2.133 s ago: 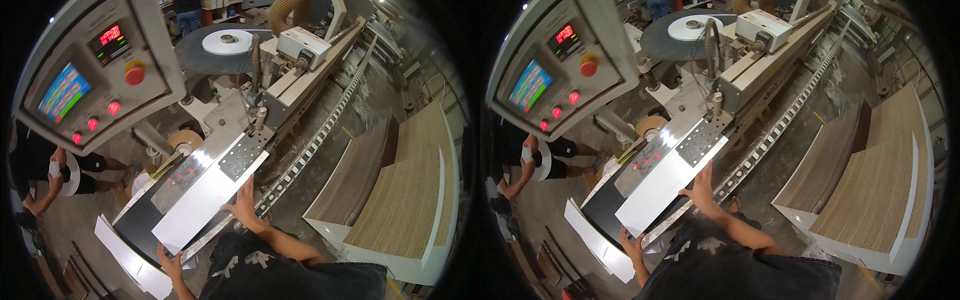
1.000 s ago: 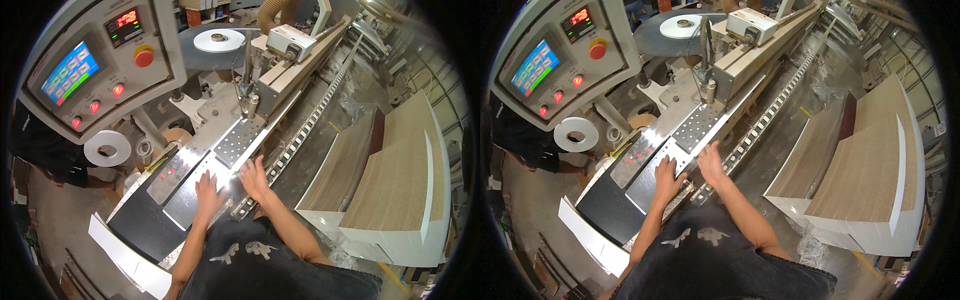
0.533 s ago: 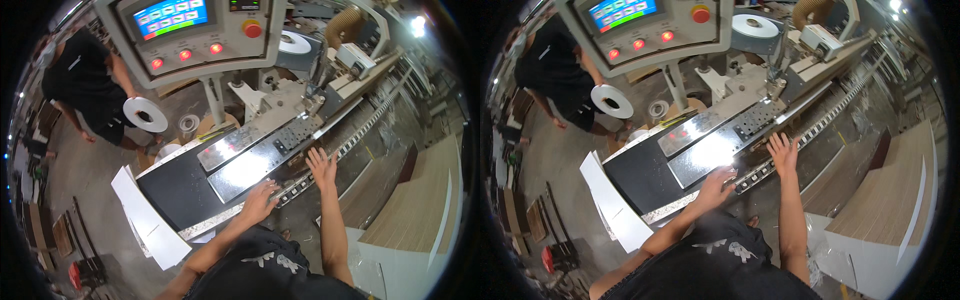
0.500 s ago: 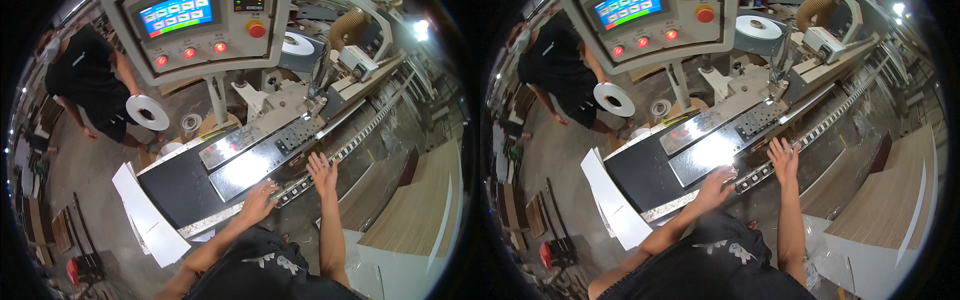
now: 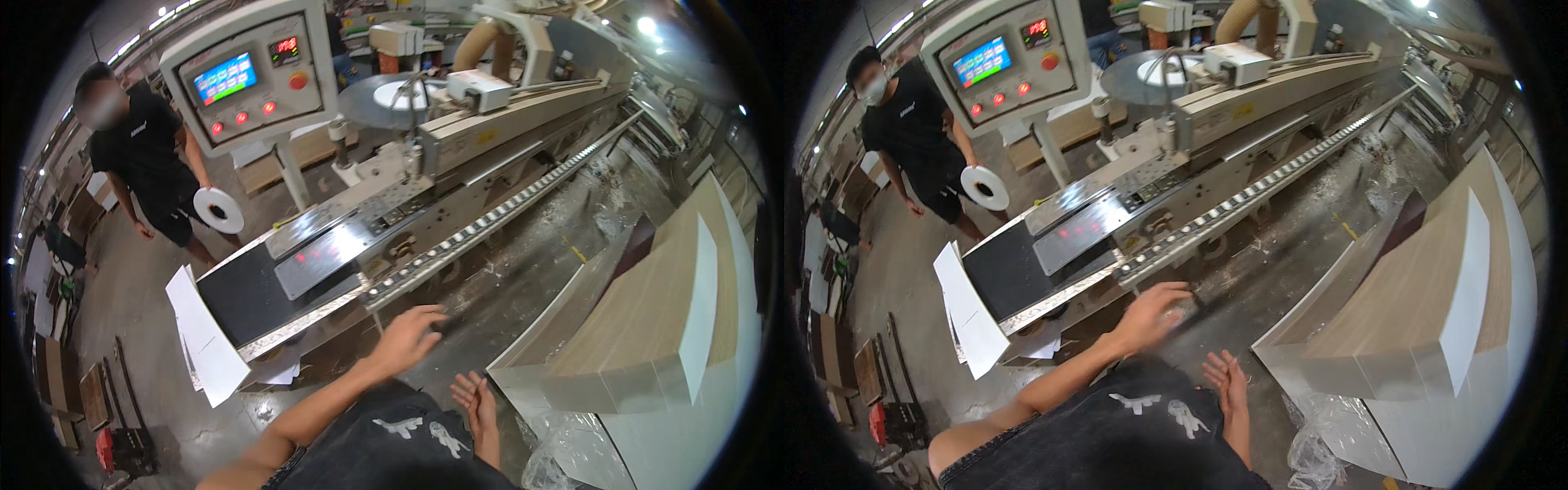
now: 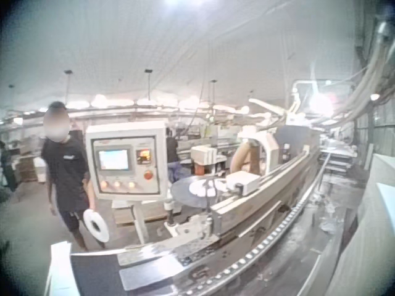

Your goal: The person repeatedly picks up white rectangular panels and feeds them one at a time into a processing machine. The person stacks the processed panels on a nearby surface. Another worker is visible in the background handling rolls of material.

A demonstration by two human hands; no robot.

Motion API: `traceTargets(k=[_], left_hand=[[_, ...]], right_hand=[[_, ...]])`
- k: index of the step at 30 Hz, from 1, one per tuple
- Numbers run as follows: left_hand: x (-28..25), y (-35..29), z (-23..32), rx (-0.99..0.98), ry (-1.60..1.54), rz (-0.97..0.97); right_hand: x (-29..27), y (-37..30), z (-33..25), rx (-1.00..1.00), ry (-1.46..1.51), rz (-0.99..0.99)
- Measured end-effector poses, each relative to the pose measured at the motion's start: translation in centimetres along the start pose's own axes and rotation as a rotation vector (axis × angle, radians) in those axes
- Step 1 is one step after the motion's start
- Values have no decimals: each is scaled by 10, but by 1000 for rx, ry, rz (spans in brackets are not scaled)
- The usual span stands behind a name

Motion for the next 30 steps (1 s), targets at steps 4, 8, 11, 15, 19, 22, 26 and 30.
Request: traceTargets(k=[4, 8, 11, 15, 19, 22, 26, 30], left_hand=[[30, 95, 192, 661, 91, 63], [78, 139, 357, 1023, 196, 72], [121, 171, 405, 1106, 353, 0], [178, 207, 443, 949, 720, -332], [188, 212, 450, 1068, 751, -202], [174, 209, 435, 1031, 693, -353], [140, 206, 425, 1119, 585, -343], [128, 198, 421, 1170, 637, -201]], right_hand=[[-44, -58, -12, -18, -178, 123], [-96, -110, -34, -159, -149, 276], [-126, -135, -31, -265, -112, 306], [-196, -161, 14, -467, 49, 501], [-270, -170, 48, -369, -35, 411], [-201, -190, -1, -441, -81, 476], [-130, -194, -84, -474, -184, 449], [-63, -191, -149, -569, -119, 349]])
Point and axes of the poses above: each hand's wrist, its own y-axis towards the middle knuckle, its own x-axis out of the palm, z = x × y, the point moved 3 cm from there along y, towards the middle knuckle, and after that the axes turned 15 degrees about -z, right-handed, at the moved point
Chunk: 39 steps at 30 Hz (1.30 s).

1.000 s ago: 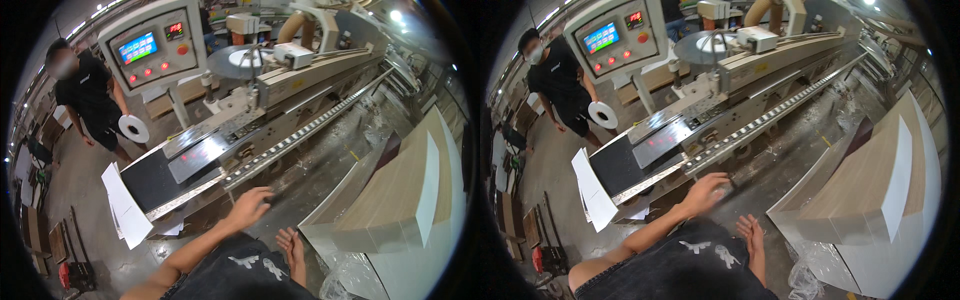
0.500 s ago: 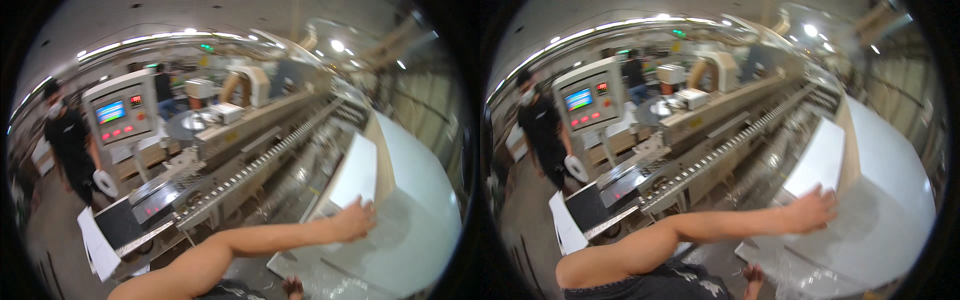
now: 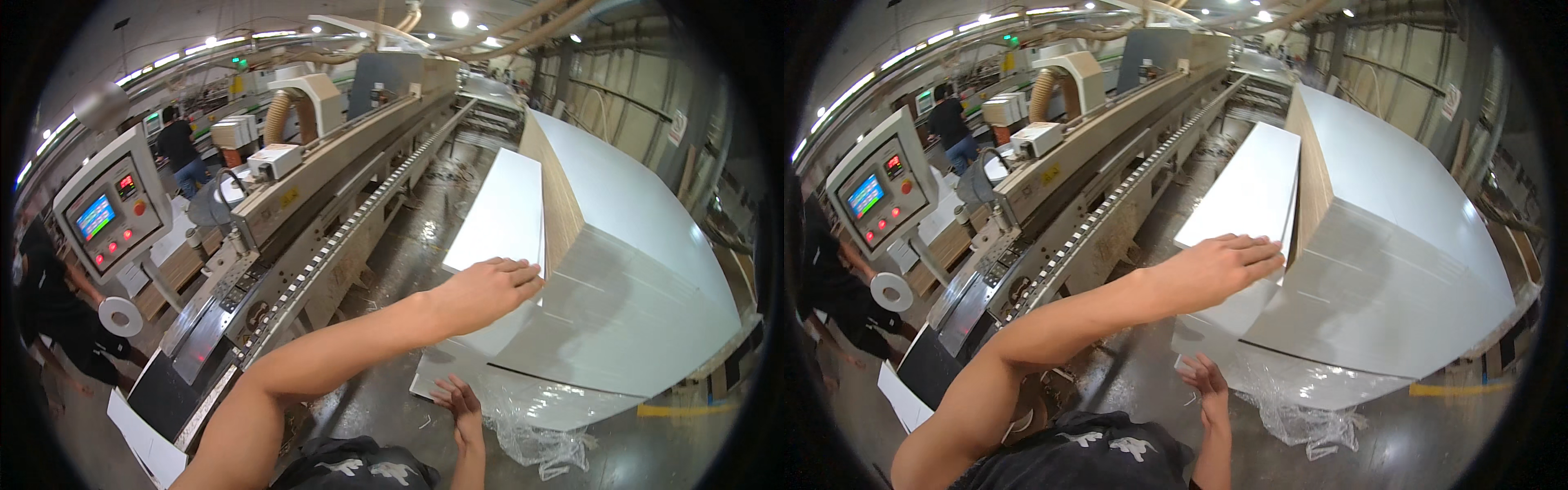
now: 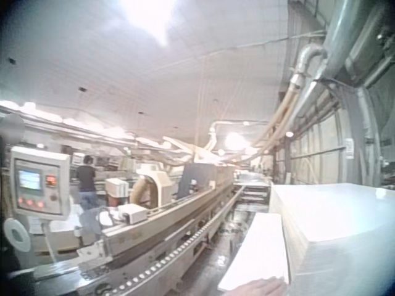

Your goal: The person repeatedly picks up white rectangular panels and feeds them one at a time into a processing machine. The person stacks the processed panels on a nearby surface. Another worker is visible in the background handling rolls of material.

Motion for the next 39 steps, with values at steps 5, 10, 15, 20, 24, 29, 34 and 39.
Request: traceTargets(k=[5, 10, 15, 20, 24, 29, 34, 39], left_hand=[[-11, -53, 11, -8, 191, 115], [-52, -195, 24, -96, 183, 248], [-113, -356, 56, -297, 242, 309], [-111, -494, 100, -757, 82, 391], [-40, -608, 146, -1274, -945, 1044], [34, -699, 198, -1462, -1445, 1480], [54, -771, 243, -1681, -1216, 1659], [73, -825, 258, -1814, -1097, 1648]], right_hand=[[56, 20, -48, -181, 106, -250], [120, 48, -114, -393, 185, -358], [179, 88, -149, -432, 314, -266], [269, 75, -97, -341, 180, -6], [321, 82, 4, -138, 111, -137], [395, 83, 128, 210, 136, -308], [422, 108, 220, 503, 99, -387], [452, 128, 285, 687, -83, -470]])
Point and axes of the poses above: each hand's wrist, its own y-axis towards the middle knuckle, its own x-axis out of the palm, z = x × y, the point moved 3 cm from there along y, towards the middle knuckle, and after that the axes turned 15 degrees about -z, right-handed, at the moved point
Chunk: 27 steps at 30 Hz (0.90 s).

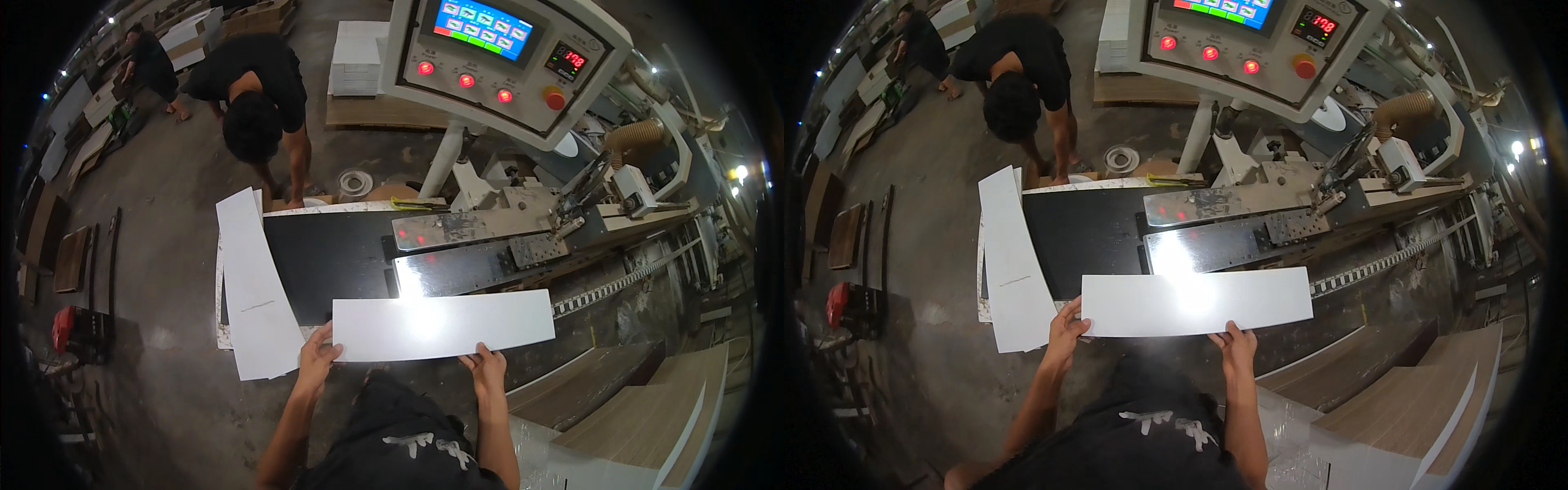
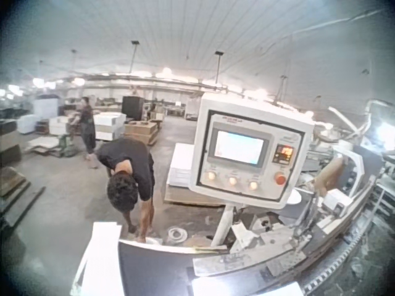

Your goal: The person repeatedly picks up white rectangular panels and feeds them one at a time into a processing machine. The person stacks the processed panels on a nearby surface. Another worker is visible in the background handling rolls of material.

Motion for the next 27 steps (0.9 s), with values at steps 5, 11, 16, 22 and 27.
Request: traceTargets(k=[5, 11, 16, 22, 27], left_hand=[[-4, 27, -6, -1, -102, 76], [0, 58, -15, 100, 248, -23], [4, 77, -8, 65, 588, 21], [6, 88, -12, 26, 891, 200], [25, 82, 3, 1, 977, 325]], right_hand=[[22, 54, 6, -29, -99, 2], [19, 103, 3, -134, -296, -38], [-14, 141, -15, -93, -1298, 138], [-5, 142, -25, -102, -1339, 121], [17, 136, -43, -181, -1236, 38]])
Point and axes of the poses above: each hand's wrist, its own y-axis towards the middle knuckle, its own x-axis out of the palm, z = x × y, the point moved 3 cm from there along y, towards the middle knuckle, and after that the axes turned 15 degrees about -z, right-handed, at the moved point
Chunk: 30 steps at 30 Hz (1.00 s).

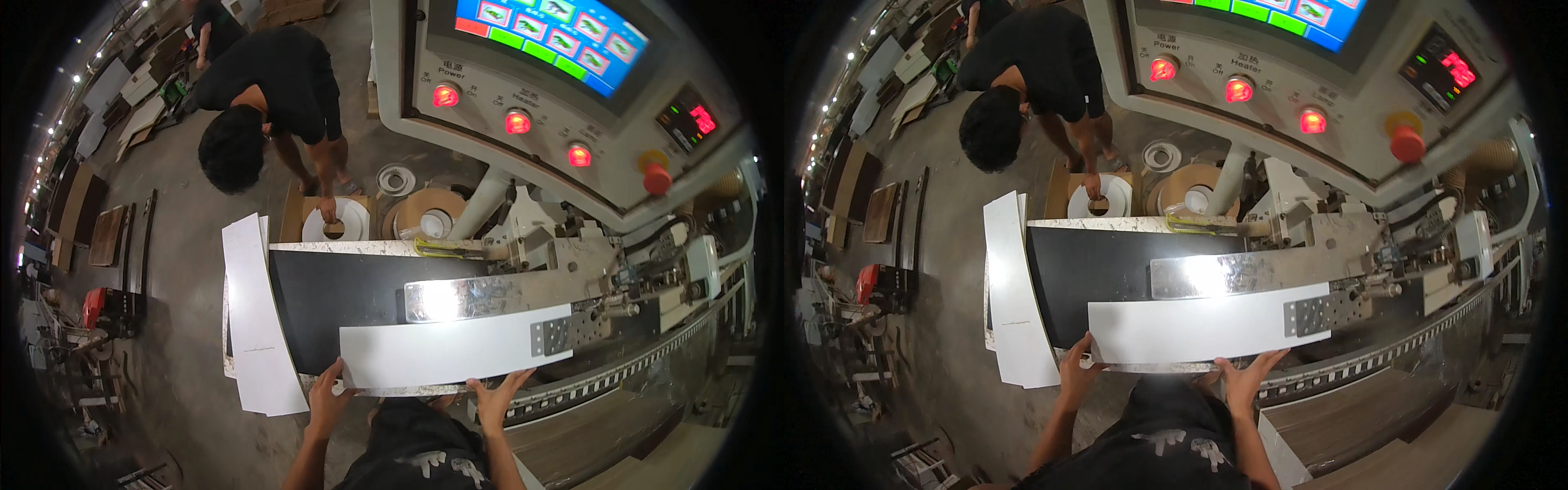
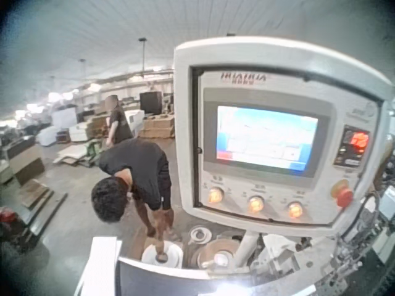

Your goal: The person repeatedly picks up white rectangular panels and feeds them one at a time into a processing machine. The person stacks the processed panels on a nearby surface. Another worker is visible in the background handling rolls of material.

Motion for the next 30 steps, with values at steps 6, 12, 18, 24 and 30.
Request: traceTargets(k=[6, 12, 18, 24, 30], left_hand=[[2, 5, 11, -85, 24, -29], [4, 3, 24, -54, 109, -71], [30, 13, 62, 162, 213, -53], [73, 14, 98, 281, 281, -40], [106, 26, 130, 425, 357, 32]], right_hand=[[4, 4, 7, -84, 47, 24], [-8, 7, 8, -94, 56, 15], [-33, 23, 34, -79, 90, 56], [-84, 47, 56, -51, 111, 79], [-110, 67, 104, -100, 74, 186]])
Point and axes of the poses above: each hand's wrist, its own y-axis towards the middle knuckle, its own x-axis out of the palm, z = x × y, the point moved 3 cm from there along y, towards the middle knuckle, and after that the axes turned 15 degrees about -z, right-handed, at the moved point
